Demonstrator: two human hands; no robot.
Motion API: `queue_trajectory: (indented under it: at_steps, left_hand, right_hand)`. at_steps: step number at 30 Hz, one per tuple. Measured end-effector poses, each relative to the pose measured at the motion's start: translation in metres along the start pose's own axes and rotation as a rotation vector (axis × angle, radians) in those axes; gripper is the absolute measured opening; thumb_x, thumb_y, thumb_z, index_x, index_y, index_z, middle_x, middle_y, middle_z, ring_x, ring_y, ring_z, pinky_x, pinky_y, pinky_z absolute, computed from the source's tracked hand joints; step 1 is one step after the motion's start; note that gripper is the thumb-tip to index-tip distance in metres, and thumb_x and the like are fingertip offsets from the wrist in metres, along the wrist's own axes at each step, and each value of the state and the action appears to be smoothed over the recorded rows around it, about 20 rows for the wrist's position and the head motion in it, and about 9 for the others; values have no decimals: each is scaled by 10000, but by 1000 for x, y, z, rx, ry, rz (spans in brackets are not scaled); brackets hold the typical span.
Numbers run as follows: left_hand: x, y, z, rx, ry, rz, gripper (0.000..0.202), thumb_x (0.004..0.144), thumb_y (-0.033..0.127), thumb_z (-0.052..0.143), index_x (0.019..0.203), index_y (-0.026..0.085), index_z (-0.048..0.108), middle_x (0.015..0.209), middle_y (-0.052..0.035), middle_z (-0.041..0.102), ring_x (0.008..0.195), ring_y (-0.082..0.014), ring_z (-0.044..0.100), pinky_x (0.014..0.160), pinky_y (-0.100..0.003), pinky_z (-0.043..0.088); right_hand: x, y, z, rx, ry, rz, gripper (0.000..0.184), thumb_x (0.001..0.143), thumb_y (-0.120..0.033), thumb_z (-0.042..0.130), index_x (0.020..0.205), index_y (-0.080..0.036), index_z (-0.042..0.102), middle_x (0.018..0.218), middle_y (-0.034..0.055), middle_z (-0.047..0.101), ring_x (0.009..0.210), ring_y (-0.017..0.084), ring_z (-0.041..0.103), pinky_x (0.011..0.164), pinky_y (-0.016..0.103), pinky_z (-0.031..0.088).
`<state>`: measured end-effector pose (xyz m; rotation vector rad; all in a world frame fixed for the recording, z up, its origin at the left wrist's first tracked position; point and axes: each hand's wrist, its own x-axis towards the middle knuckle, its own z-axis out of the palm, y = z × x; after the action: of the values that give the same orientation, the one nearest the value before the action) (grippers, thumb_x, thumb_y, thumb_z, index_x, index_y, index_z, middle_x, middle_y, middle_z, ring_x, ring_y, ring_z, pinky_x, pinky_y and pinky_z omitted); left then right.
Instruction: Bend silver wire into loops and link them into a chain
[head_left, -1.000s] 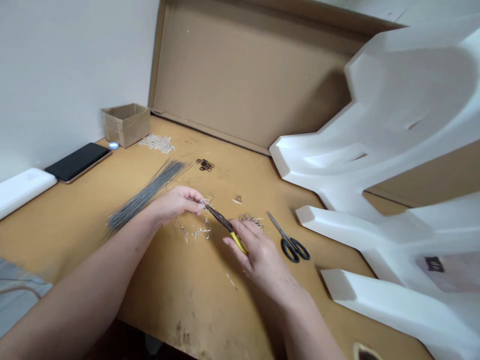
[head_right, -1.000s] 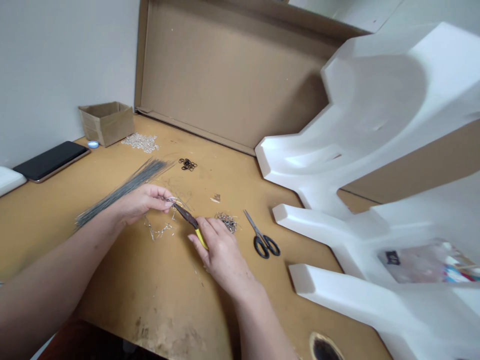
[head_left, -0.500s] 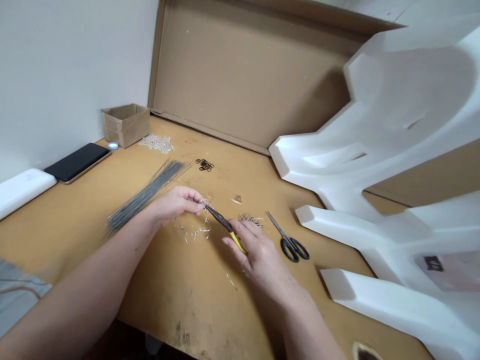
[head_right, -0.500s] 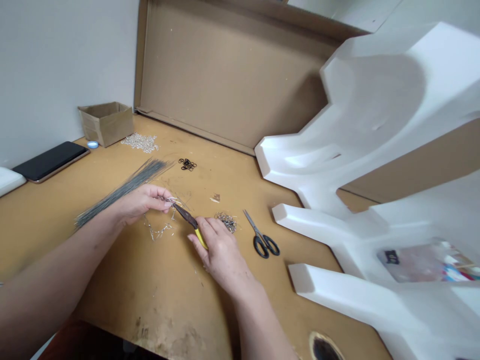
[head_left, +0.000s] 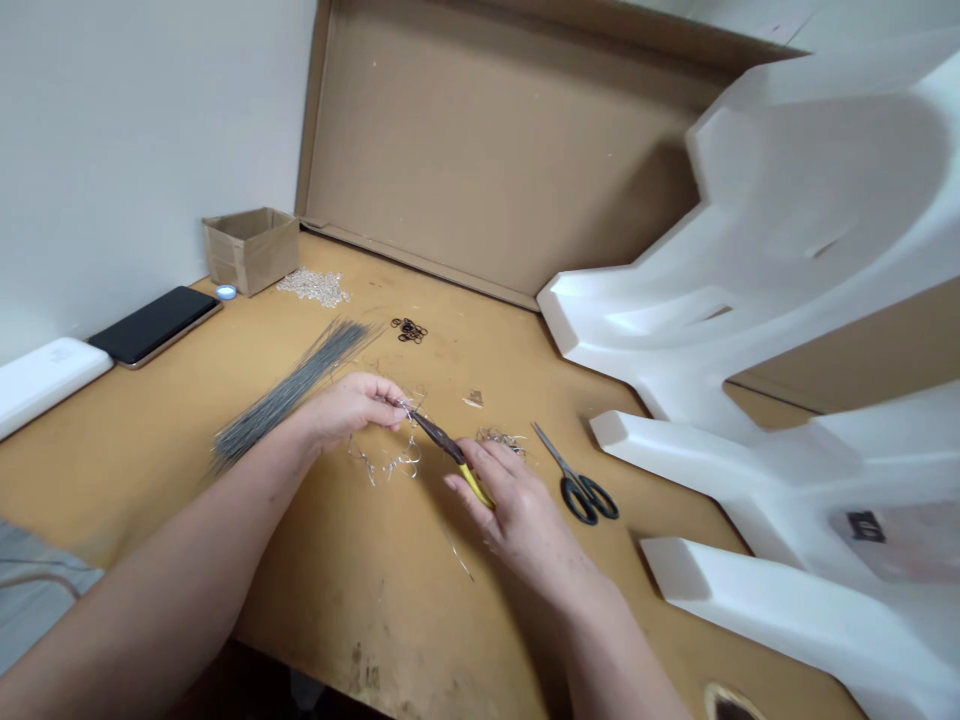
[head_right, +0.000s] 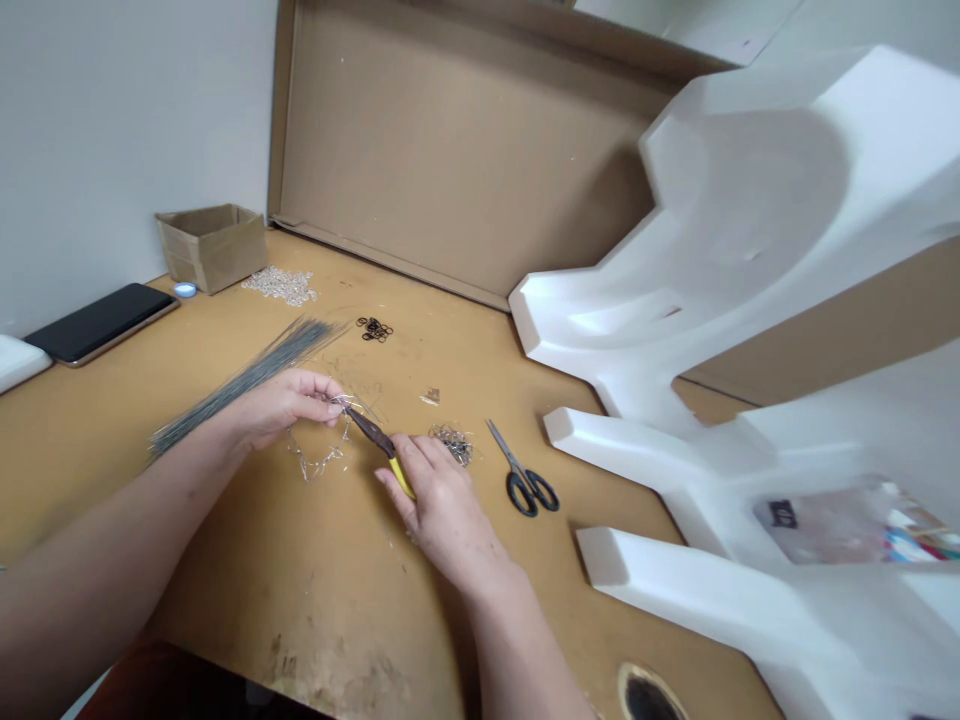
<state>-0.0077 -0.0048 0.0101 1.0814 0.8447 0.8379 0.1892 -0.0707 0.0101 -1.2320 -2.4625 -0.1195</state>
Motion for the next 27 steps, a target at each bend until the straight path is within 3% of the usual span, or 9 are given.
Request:
queue_trajectory:
  at_steps: [27]
  left_hand:
    - [0,0,0,-11,-4,-13,124,522,26,601,573,139,601,526,40,546,544,-78,468,657,-249,357]
  right_hand:
    - [1,-1,-2,7,-25,30,244,885,-287,363,1020,-141,504,822,113,581,750,214,555,661,346,495]
